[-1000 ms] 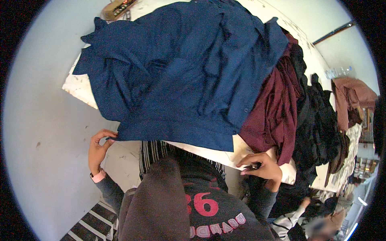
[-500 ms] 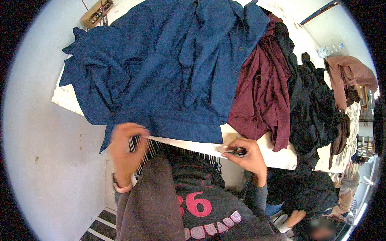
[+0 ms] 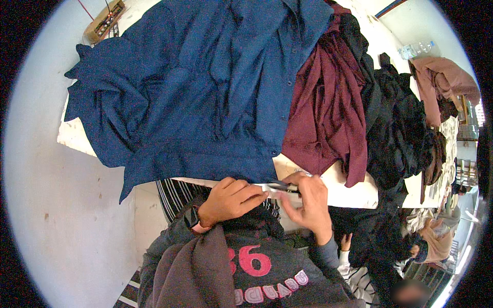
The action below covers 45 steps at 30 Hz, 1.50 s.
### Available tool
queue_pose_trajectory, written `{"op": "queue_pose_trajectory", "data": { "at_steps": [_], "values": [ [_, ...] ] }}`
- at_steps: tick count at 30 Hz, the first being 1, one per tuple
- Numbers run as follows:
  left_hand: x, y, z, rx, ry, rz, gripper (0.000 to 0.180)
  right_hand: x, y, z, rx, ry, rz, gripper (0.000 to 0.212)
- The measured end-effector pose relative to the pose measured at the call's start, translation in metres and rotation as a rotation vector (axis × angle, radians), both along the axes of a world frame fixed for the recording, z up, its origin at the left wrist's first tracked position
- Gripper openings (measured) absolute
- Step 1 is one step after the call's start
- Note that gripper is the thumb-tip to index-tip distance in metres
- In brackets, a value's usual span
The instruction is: The person uses small scissors to trim loose threads and fabric bits from a dark blue garment laid on a white table. They repeatedly lift, turn, and reposition the garment to access different areas, then place it aside and pick up another dark garment to continue trimming.
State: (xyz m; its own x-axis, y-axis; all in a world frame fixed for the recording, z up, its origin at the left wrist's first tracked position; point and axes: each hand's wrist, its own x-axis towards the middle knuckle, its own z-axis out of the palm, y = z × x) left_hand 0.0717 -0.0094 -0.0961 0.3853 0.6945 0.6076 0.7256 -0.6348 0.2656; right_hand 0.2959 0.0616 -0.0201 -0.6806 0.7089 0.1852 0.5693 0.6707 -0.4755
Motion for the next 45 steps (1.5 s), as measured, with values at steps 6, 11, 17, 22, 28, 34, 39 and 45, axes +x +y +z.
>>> {"op": "queue_pose_trajectory", "data": {
  "at_steps": [6, 11, 17, 22, 28, 34, 39, 45],
  "values": [
    [0.002, -0.007, -0.006, 0.023, 0.0, 0.03, 0.025, -0.001, 0.019, 0.015, 0.278, -0.285, 0.322, 0.027],
    [0.004, -0.004, -0.004, 0.029, -0.022, 0.031, 0.024, -0.009, 0.02, 0.009, 0.367, -0.292, 0.357, 0.027],
    [0.002, 0.0, -0.011, -0.108, -0.256, -0.051, 0.019, -0.003, 0.024, 0.0, 0.229, -0.197, 0.235, 0.027],
    [0.0, 0.037, 0.025, -0.316, -0.385, 0.124, 0.026, -0.003, 0.03, 0.003, -0.072, 0.049, -0.226, 0.024],
    [-0.002, 0.087, 0.031, -0.242, -0.111, 0.092, 0.031, -0.011, 0.034, -0.004, -0.337, 0.131, -0.325, 0.025],
    [-0.005, 0.107, 0.009, -0.27, -0.108, 0.07, 0.017, -0.02, 0.033, -0.012, -0.254, 0.069, -0.301, 0.021],
    [-0.001, 0.105, 0.008, -0.269, -0.17, 0.114, 0.012, -0.022, 0.037, -0.01, -0.221, 0.022, -0.398, 0.022],
    [-0.001, 0.104, 0.005, -0.265, -0.248, 0.113, 0.011, -0.026, 0.044, -0.014, -0.014, -0.056, -0.316, 0.023]
  ]
}}
